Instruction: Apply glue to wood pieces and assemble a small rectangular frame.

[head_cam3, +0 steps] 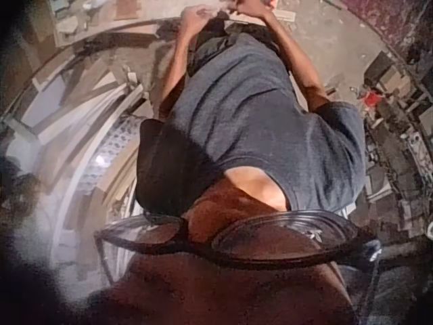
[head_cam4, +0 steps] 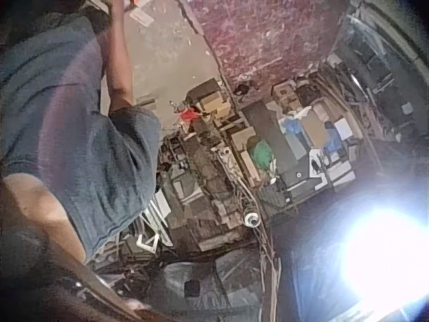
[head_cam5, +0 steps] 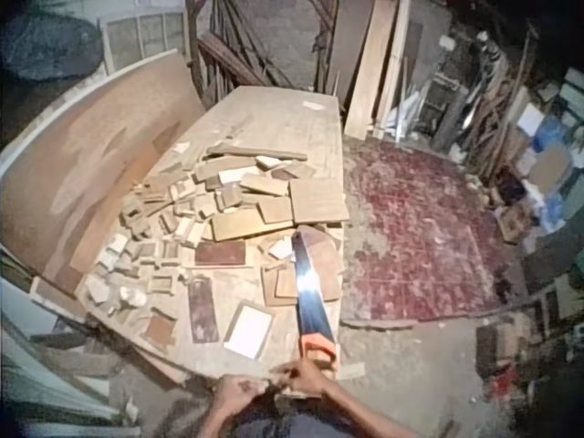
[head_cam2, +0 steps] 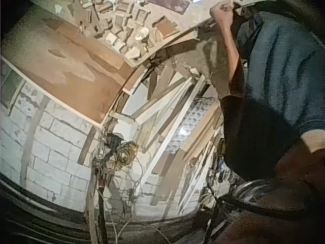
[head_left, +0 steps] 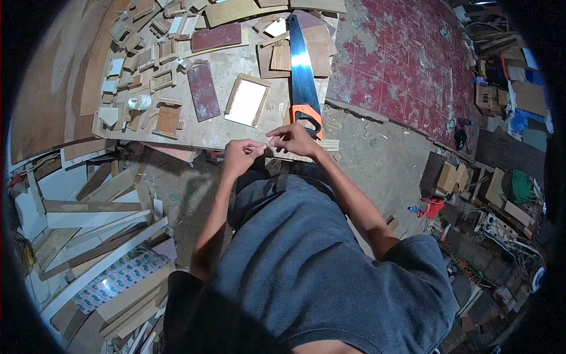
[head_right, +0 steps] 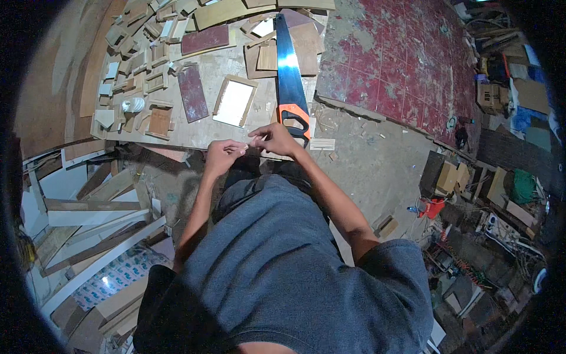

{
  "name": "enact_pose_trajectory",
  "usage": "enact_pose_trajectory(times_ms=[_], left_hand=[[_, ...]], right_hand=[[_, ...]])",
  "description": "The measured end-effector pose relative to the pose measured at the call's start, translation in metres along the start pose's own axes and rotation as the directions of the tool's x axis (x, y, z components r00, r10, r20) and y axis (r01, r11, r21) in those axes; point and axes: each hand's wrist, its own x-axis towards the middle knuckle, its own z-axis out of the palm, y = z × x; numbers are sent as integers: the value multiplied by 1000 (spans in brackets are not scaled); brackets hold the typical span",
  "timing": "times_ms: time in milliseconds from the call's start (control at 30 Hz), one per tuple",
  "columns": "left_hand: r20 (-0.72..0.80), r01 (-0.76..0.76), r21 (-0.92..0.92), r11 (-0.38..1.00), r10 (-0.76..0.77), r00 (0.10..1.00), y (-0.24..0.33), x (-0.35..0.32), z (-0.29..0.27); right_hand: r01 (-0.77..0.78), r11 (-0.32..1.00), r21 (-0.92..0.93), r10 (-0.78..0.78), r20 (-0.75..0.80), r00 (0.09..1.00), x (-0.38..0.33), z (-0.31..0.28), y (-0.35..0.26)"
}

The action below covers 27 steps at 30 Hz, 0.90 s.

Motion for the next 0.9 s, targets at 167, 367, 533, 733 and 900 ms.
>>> enact_pose_trajectory(times_ms=[167, 367, 533, 733, 900], left_hand=[[77, -36, 218, 975, 19, 997, -1, 27, -4], [-446, 37, 584, 811, 283, 849, -54, 48, -33], [-505, 85, -10, 996, -78, 860, -151, 91, -33], [-436, 86, -440, 894, -297, 850, -164, 105, -29], [-436, 199, -449, 871, -408, 803, -159, 113, -29]], right_hand=[[36, 999, 24, -35, -42, 998, 23, 22, 34], [-37, 990, 139, 88, -381, 920, 62, 45, 87], [4, 977, 212, 106, -505, 857, 93, 62, 115], [40, 957, 286, 141, -583, 800, 107, 69, 123], [-12, 985, 170, 119, -638, 761, 113, 70, 119]])
